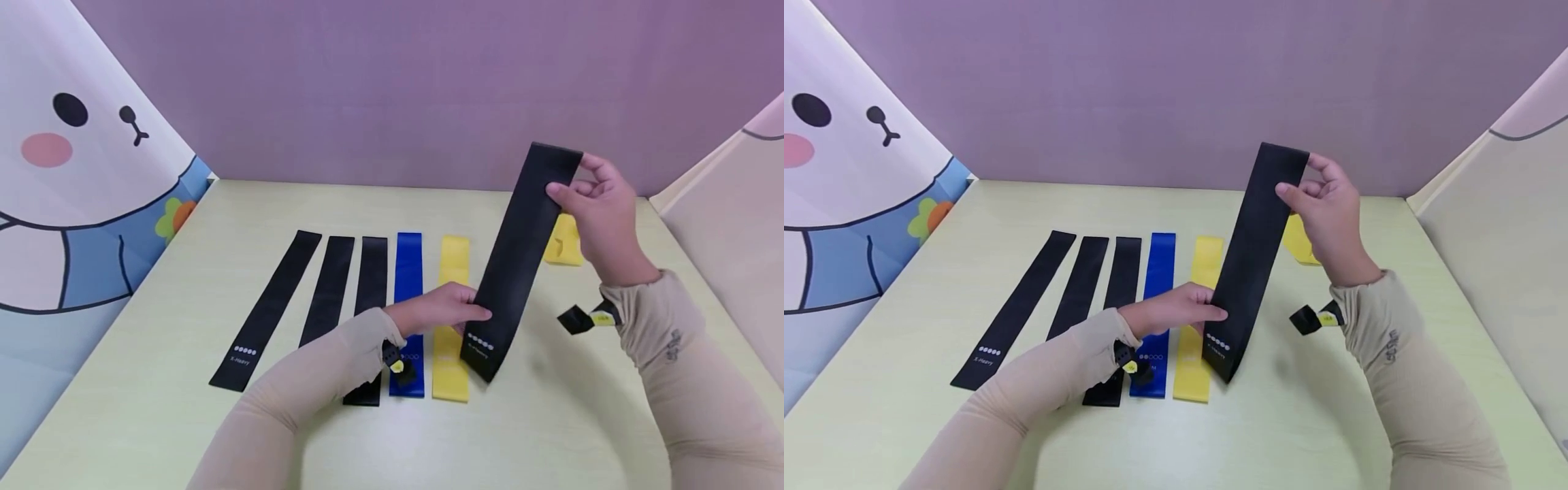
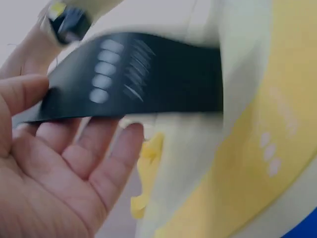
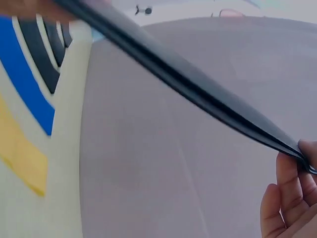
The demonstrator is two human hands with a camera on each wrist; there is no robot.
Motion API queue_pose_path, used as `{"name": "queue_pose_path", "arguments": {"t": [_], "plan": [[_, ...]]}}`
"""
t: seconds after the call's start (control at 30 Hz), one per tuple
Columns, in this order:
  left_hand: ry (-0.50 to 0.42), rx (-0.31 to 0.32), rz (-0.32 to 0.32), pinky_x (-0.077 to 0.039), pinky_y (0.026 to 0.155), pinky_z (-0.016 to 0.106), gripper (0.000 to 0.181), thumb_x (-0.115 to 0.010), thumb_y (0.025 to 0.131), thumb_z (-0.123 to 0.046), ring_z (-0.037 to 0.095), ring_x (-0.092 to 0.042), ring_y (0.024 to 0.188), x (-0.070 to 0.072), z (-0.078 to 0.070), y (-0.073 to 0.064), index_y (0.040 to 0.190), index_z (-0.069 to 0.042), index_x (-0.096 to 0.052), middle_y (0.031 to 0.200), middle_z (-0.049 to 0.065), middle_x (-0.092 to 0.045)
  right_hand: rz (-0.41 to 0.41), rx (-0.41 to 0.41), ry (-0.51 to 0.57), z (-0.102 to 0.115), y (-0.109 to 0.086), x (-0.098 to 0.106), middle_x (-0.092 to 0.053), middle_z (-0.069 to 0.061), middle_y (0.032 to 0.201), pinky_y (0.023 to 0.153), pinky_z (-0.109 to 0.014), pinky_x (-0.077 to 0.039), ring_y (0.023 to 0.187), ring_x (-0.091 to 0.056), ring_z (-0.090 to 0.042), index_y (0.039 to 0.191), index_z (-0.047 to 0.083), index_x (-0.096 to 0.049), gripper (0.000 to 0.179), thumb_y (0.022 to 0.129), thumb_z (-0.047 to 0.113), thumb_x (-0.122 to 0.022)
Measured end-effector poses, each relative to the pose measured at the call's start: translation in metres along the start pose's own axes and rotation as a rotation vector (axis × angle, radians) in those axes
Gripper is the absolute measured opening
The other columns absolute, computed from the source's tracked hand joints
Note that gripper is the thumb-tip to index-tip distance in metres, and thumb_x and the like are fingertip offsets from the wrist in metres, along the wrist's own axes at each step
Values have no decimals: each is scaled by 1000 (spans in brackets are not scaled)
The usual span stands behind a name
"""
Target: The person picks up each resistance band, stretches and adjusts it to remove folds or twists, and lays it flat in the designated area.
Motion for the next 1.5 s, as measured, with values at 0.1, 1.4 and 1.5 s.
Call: {"name": "queue_pose_path", "arguments": {"t": [0.1, 1.4, 1.5], "plan": [[12, 25, -1, -52, 68, 26, 22, -59, 96, -15, 16, -63, 70, -9, 6, 0, 77, -2, -58, 78, 5, -66, 6, -26, -111, -4, 15, 4, -70, -2, 71, 62, -18, -53, 62, -67, -9, 122, 0, -54, 45, 81, -13, -66], [-86, 217, 64, -53, 48, 27, 16, -55, 95, -4, 15, -61, 46, -64, 33, 3, 80, -1, -58, 65, 12, -66, 420, -462, -922, -135, 41, 56, -58, -31, 120, 86, -44, -48, 81, -64, -15, 146, -4, -33, 59, 94, 8, -58], [73, 212, 68, -52, 47, 28, 20, -58, 94, -7, 16, -60, 45, -62, 30, 0, 75, -1, -58, 63, 11, -66, 424, -459, -918, -135, 42, 57, -51, -34, 128, 90, -45, -47, 99, -62, -31, 146, -3, -32, 58, 94, 6, -56]]}}
Point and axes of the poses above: each hand's wrist, its own y-axis towards the middle knuckle, its own x-axis out of the back of the hand, z = x × y, the point moved 2 cm from there along y, towards the middle knuckle
